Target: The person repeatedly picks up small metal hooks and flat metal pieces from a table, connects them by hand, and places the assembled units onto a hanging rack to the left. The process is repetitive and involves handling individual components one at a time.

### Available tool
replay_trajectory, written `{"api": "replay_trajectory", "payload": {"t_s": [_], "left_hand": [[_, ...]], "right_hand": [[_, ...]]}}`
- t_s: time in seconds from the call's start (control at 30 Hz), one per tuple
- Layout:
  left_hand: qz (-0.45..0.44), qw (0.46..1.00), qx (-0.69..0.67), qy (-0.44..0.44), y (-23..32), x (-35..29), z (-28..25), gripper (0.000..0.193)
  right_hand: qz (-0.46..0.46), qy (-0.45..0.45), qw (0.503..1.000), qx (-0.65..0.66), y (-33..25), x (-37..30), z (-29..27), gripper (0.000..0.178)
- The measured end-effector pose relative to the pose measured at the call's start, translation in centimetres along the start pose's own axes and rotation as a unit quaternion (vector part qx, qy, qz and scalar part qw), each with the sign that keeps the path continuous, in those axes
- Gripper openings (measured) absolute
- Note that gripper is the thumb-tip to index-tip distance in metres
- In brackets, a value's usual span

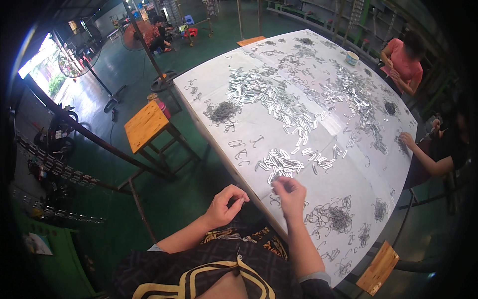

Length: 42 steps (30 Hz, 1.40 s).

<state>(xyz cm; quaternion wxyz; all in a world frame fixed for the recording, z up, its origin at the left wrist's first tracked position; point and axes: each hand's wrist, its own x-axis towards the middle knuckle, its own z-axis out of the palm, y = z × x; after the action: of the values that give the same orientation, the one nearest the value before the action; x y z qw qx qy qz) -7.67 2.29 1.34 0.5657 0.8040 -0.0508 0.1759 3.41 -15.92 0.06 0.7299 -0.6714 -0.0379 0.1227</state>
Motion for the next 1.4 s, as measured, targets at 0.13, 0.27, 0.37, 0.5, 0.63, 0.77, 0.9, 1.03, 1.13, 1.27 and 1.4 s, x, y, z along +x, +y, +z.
{"api": "replay_trajectory", "payload": {"t_s": [0.13, 0.27, 0.37, 0.5, 0.63, 0.77, 0.9, 1.03, 1.13, 1.27, 1.4], "left_hand": [[0.039, 0.999, 0.024, 0.01, 0.0, 0.2, 0.6, 0.009], [0.051, 0.995, 0.081, 0.018, -0.2, -0.1, 0.6, 0.013], [0.046, 0.994, 0.101, 0.018, -0.2, -0.3, 0.5, 0.012], [0.069, 0.991, 0.109, 0.034, -0.3, -0.4, 0.4, 0.012], [0.071, 0.99, 0.115, 0.031, -0.3, -0.5, 0.3, 0.013], [0.052, 0.992, 0.113, 0.011, -0.4, -0.8, -0.1, 0.016], [0.054, 0.994, 0.087, -0.041, -0.7, -0.4, -1.3, 0.014], [0.008, 0.994, 0.024, -0.106, -0.8, 0.5, -2.9, 0.015], [-0.011, 0.993, 0.06, -0.103, -2.3, 2.7, -4.4, 0.014], [-0.024, 0.975, 0.219, 0.008, -8.7, 8.0, -5.9, 0.012], [-0.044, 0.937, 0.331, 0.097, -15.3, 13.0, -7.6, 0.012]], "right_hand": [[-0.008, -0.054, 0.998, -0.013, -1.3, -3.1, 2.7, 0.015], [-0.051, -0.083, 0.992, -0.083, -2.1, -3.9, 3.9, 0.015], [-0.066, -0.087, 0.99, -0.092, -2.0, -3.8, 4.2, 0.015], [-0.077, -0.08, 0.983, -0.148, -2.1, -4.3, 4.4, 0.013], [-0.087, -0.088, 0.98, -0.155, -2.0, -4.6, 4.4, 0.011], [-0.147, -0.077, 0.972, -0.165, -1.4, -4.9, 4.7, 0.01], [-0.172, -0.093, 0.958, -0.211, -1.4, -5.1, 4.8, 0.007], [-0.174, -0.096, 0.957, -0.212, -1.2, -5.4, 4.9, 0.006], [-0.205, -0.093, 0.946, -0.233, -1.0, -5.3, 4.6, 0.006], [-0.213, -0.094, 0.936, -0.263, -1.1, -5.6, 4.1, 0.006], [-0.211, -0.094, 0.942, -0.242, -0.5, -5.9, 4.1, 0.008]]}}
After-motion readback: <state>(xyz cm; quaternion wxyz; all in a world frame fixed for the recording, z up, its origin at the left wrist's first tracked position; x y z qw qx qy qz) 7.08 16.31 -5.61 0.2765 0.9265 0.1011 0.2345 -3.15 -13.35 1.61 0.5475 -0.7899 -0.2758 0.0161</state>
